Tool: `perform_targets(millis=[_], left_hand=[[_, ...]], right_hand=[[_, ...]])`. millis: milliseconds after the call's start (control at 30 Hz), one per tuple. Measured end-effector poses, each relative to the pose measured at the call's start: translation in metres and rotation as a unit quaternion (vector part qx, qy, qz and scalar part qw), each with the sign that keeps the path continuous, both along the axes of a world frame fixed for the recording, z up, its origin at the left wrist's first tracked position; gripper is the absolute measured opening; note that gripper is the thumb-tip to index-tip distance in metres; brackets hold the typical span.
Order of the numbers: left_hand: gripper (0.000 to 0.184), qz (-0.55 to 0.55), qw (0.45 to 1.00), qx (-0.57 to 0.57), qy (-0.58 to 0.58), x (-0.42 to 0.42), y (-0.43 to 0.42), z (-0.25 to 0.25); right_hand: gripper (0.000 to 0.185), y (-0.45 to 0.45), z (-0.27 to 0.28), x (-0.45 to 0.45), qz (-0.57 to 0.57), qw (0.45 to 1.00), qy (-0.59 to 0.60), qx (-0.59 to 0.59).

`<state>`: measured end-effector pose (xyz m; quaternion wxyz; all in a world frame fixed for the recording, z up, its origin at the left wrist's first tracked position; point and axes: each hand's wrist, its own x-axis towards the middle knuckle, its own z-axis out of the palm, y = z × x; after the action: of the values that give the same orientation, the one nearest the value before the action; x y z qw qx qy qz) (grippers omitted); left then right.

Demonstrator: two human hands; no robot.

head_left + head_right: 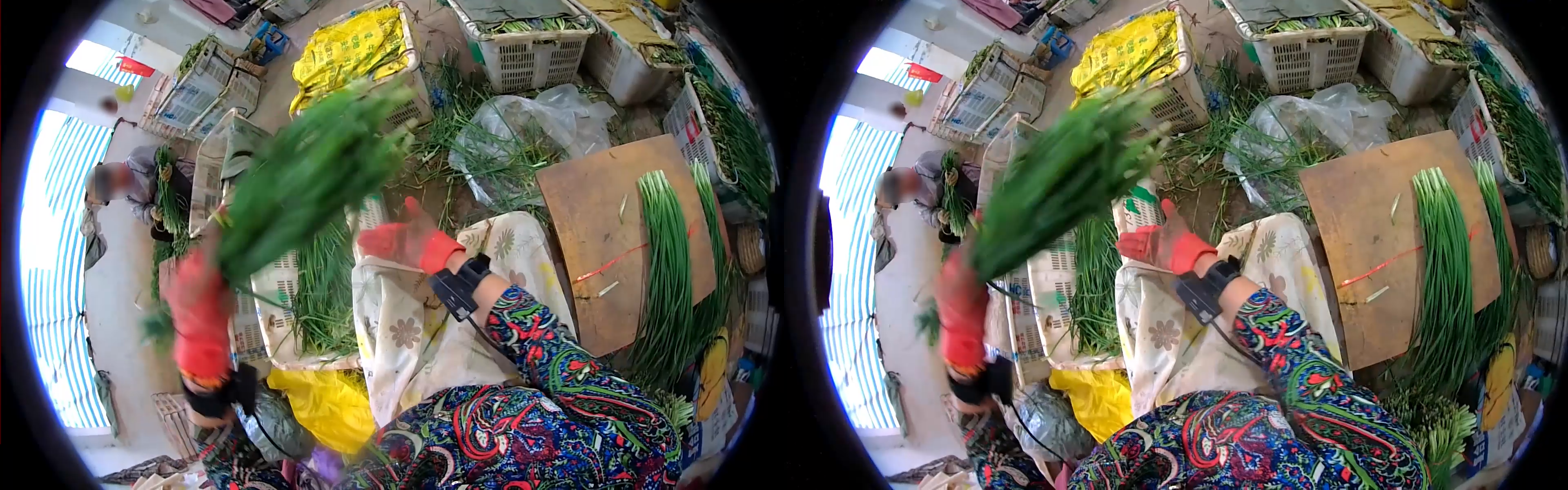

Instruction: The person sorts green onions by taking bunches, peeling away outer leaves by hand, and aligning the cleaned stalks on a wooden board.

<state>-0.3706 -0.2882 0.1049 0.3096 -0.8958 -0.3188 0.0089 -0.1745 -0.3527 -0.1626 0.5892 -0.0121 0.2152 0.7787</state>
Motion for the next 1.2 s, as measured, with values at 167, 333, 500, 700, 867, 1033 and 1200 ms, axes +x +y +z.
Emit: perform_targets(millis=[167, 333, 500, 700, 867, 1033, 1200], left_hand=[[0.069, -0.051, 0.979, -0.121, 0.157, -0.071, -0.085, -0.123], [0.066, -0.024, 0.887, -0.459, -0.033, -0.093, -0.146, -0.155], [0.077, 0.091, 0.599, -0.789, -0.098, -0.141, -0.07, -0.129], [0.081, 0.048, 0.694, -0.478, -0.536, -0.066, -0.021, -0.228], [0.069, 0.099, 0.768, -0.467, -0.427, -0.026, -0.059, -0.295], [0.035, -0.071, 0.823, -0.395, -0.402, -0.022, -0.07, -0.283], [0.041, -0.041, 0.63, -0.654, -0.416, -0.02, -0.076, -0.242]], right_hand=[[0.061, -0.001, -0.097, -0.033, -0.146, 0.727, -0.625, 0.244], [0.058, -0.038, -0.033, -0.033, -0.097, 0.961, -0.107, 0.235], [0.062, -0.044, -0.022, -0.033, -0.03, 0.963, -0.08, 0.256], [0.061, -0.049, 0.005, -0.036, 0.0, 0.956, -0.078, 0.282], [0.059, -0.06, -0.021, -0.029, 0.001, 0.971, -0.122, 0.205], [0.055, -0.06, -0.11, -0.018, -0.007, 0.96, -0.237, 0.152], [0.051, -0.058, -0.031, -0.031, -0.027, 0.964, -0.199, 0.173]])
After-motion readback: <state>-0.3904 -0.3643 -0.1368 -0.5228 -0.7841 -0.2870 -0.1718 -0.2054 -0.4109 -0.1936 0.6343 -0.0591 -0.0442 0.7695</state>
